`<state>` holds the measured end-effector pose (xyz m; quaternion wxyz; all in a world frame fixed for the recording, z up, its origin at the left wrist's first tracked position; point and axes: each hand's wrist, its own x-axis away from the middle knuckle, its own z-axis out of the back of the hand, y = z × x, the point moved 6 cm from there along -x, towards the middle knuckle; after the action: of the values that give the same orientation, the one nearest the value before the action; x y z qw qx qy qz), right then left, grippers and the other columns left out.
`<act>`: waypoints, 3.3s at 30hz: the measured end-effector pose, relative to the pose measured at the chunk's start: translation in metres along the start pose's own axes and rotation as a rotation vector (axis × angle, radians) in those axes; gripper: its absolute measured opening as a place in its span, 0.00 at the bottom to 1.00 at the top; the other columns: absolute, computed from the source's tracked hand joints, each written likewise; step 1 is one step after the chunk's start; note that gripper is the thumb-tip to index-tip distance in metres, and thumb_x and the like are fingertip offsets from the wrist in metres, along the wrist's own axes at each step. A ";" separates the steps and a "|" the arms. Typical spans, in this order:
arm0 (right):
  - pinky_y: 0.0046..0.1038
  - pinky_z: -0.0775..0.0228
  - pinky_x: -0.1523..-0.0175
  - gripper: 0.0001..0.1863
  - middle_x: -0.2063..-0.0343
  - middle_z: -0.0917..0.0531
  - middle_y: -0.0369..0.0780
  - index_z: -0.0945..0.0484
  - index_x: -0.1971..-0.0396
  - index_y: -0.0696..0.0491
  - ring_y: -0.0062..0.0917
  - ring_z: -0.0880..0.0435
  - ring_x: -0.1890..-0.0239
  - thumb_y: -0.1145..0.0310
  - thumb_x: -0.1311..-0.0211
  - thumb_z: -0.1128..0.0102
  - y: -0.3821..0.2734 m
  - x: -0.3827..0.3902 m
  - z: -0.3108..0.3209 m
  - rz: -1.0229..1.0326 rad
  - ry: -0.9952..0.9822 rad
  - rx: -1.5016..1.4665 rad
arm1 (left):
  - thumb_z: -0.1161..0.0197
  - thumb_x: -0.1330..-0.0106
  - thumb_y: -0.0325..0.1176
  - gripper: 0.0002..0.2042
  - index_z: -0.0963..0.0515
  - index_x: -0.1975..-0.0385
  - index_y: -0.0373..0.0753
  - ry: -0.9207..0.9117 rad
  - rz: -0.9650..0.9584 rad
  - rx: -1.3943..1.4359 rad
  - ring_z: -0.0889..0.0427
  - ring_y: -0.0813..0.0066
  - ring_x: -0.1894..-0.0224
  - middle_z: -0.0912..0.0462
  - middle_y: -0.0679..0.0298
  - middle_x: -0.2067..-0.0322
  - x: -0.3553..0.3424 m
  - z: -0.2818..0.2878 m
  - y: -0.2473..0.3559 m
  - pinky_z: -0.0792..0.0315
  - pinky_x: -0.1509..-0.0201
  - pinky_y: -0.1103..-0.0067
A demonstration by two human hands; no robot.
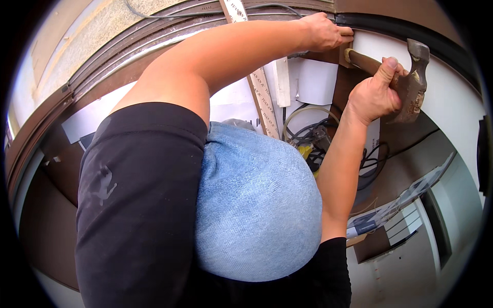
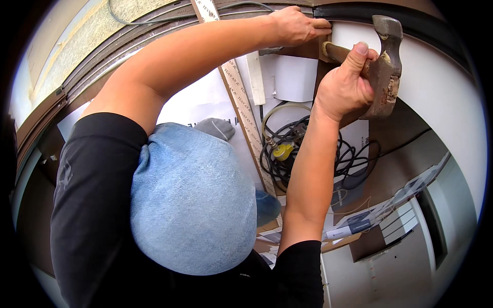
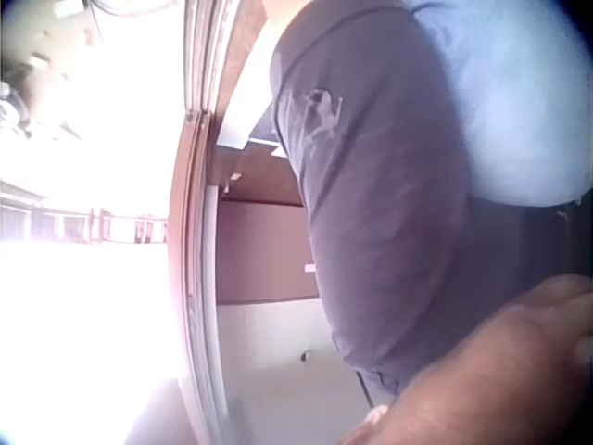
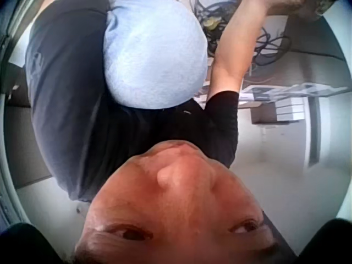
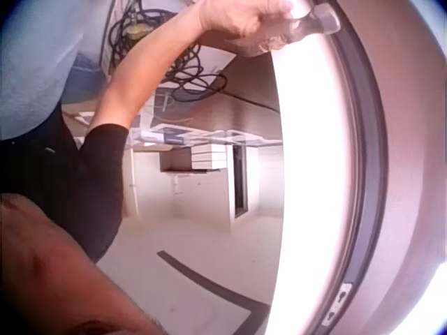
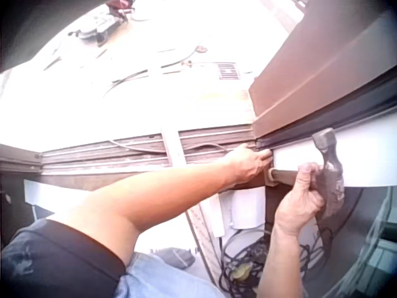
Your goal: The person installs a wood baseboard along a wall by first cutting the corner with a pneumatic cutter, then hammering the piece into place against the wall and securing it with a pneumatic nail gun.
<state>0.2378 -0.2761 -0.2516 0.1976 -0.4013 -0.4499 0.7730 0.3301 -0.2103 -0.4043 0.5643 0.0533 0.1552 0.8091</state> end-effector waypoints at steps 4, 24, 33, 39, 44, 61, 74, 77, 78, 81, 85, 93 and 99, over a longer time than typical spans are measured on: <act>0.29 0.24 0.47 0.12 0.65 0.16 0.39 0.21 0.67 0.62 0.24 0.17 0.62 0.67 0.29 0.31 -0.006 -0.012 0.002 0.048 -0.011 -0.026 | 0.55 0.24 0.34 0.25 0.33 0.27 0.50 -0.014 -0.001 -0.026 0.11 0.66 0.57 0.29 0.71 0.31 0.000 0.000 -0.004 0.18 0.52 0.67; 0.28 0.26 0.44 0.11 0.63 0.17 0.39 0.19 0.65 0.62 0.24 0.19 0.56 0.68 0.27 0.34 0.009 -0.002 0.023 0.037 -0.046 -0.193 | 0.52 0.25 0.32 0.26 0.36 0.27 0.44 -0.100 -0.006 -0.104 0.11 0.64 0.54 0.29 0.66 0.38 0.000 0.006 0.006 0.18 0.56 0.65; 0.30 0.26 0.43 0.11 0.58 0.17 0.41 0.26 0.52 0.61 0.25 0.17 0.58 0.73 0.27 0.37 -0.004 0.018 0.094 0.120 -0.169 -0.063 | 0.32 0.42 0.35 0.34 0.29 0.33 0.33 -0.098 -0.001 -0.081 0.11 0.59 0.64 0.24 0.50 0.37 0.005 0.036 0.023 0.20 0.63 0.65; 0.27 0.25 0.47 0.26 0.53 0.21 0.45 0.34 0.44 0.61 0.25 0.19 0.54 0.75 0.36 0.28 0.039 0.056 0.231 -0.283 -0.278 0.101 | 0.35 0.39 0.35 0.42 0.45 0.23 0.39 -0.284 0.019 -0.300 0.16 0.66 0.42 0.42 0.56 0.23 -0.001 0.027 0.026 0.18 0.47 0.69; 0.32 0.23 0.45 0.27 0.54 0.15 0.48 0.29 0.42 0.60 0.34 0.14 0.51 0.67 0.36 0.28 0.180 0.062 0.389 -0.428 -0.385 0.728 | 0.41 0.34 0.32 0.36 0.42 0.24 0.40 -0.328 0.122 -0.234 0.18 0.64 0.40 0.41 0.62 0.23 -0.016 0.017 0.044 0.19 0.44 0.70; 0.47 0.38 0.30 0.25 0.36 0.26 0.47 0.26 0.35 0.55 0.47 0.30 0.34 0.69 0.33 0.40 0.142 0.119 0.397 -0.069 -0.124 0.963 | 0.52 0.35 0.24 0.35 0.41 0.23 0.47 -0.128 0.069 -0.275 0.17 0.48 0.43 0.41 0.65 0.23 -0.009 0.011 0.030 0.21 0.42 0.59; 0.56 0.47 0.24 0.47 0.24 0.45 0.52 0.44 0.24 0.49 0.63 0.44 0.27 0.75 0.49 0.40 0.042 0.253 0.298 -0.495 -0.588 1.252 | 0.54 0.27 0.26 0.24 0.31 0.31 0.39 -0.044 -0.004 -0.217 0.16 0.53 0.45 0.28 0.51 0.35 -0.019 0.012 0.042 0.18 0.43 0.63; 0.54 0.39 0.28 0.55 0.23 0.50 0.51 0.46 0.23 0.48 0.59 0.41 0.28 0.73 0.52 0.24 0.059 0.265 0.298 -0.535 -0.565 1.360 | 0.49 0.27 0.28 0.26 0.38 0.28 0.34 -0.097 0.071 -0.264 0.13 0.57 0.52 0.24 0.50 0.43 -0.014 0.008 0.043 0.17 0.50 0.65; 0.53 0.37 0.29 0.58 0.23 0.51 0.50 0.47 0.23 0.47 0.57 0.40 0.29 0.72 0.54 0.21 0.061 0.264 0.293 -0.541 -0.574 1.386 | 0.48 0.28 0.28 0.28 0.40 0.28 0.32 -0.143 0.128 -0.230 0.13 0.58 0.54 0.24 0.51 0.46 -0.010 0.006 0.045 0.17 0.52 0.66; 0.53 0.35 0.31 0.60 0.23 0.50 0.49 0.47 0.23 0.45 0.55 0.39 0.29 0.70 0.55 0.17 0.055 0.261 0.289 -0.481 -0.606 1.381 | 0.47 0.28 0.30 0.30 0.42 0.28 0.28 -0.124 0.214 -0.209 0.13 0.63 0.59 0.22 0.55 0.51 -0.006 0.003 0.048 0.19 0.57 0.69; 0.49 0.37 0.28 0.53 0.25 0.46 0.52 0.45 0.23 0.46 0.56 0.37 0.29 0.76 0.49 0.24 0.030 0.252 0.303 -0.562 -0.479 0.933 | 0.46 0.30 0.32 0.31 0.41 0.28 0.26 -0.054 0.166 -0.142 0.13 0.65 0.60 0.21 0.57 0.52 -0.002 0.004 0.049 0.21 0.58 0.69; 0.40 0.43 0.25 0.41 0.32 0.34 0.48 0.49 0.24 0.58 0.37 0.33 0.32 0.69 0.33 0.42 0.015 0.196 0.145 -0.471 -0.065 -0.305 | 0.46 0.26 0.31 0.35 0.51 0.21 0.40 -0.191 0.062 -0.162 0.13 0.63 0.55 0.18 0.57 0.50 0.008 0.016 0.011 0.26 0.52 0.65; 0.46 0.37 0.29 0.37 0.34 0.32 0.55 0.33 0.31 0.52 0.49 0.30 0.33 0.68 0.40 0.29 0.072 0.158 0.029 -0.164 -0.007 0.113 | 0.44 0.23 0.38 0.34 0.50 0.20 0.63 -0.351 -0.015 -0.234 0.14 0.60 0.48 0.15 0.57 0.49 -0.017 0.026 0.001 0.24 0.43 0.59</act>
<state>0.1238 -0.2233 -0.3749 0.2810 -0.3487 -0.4377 0.7796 0.3422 -0.2214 -0.3774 0.5909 0.1264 -0.0402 0.7957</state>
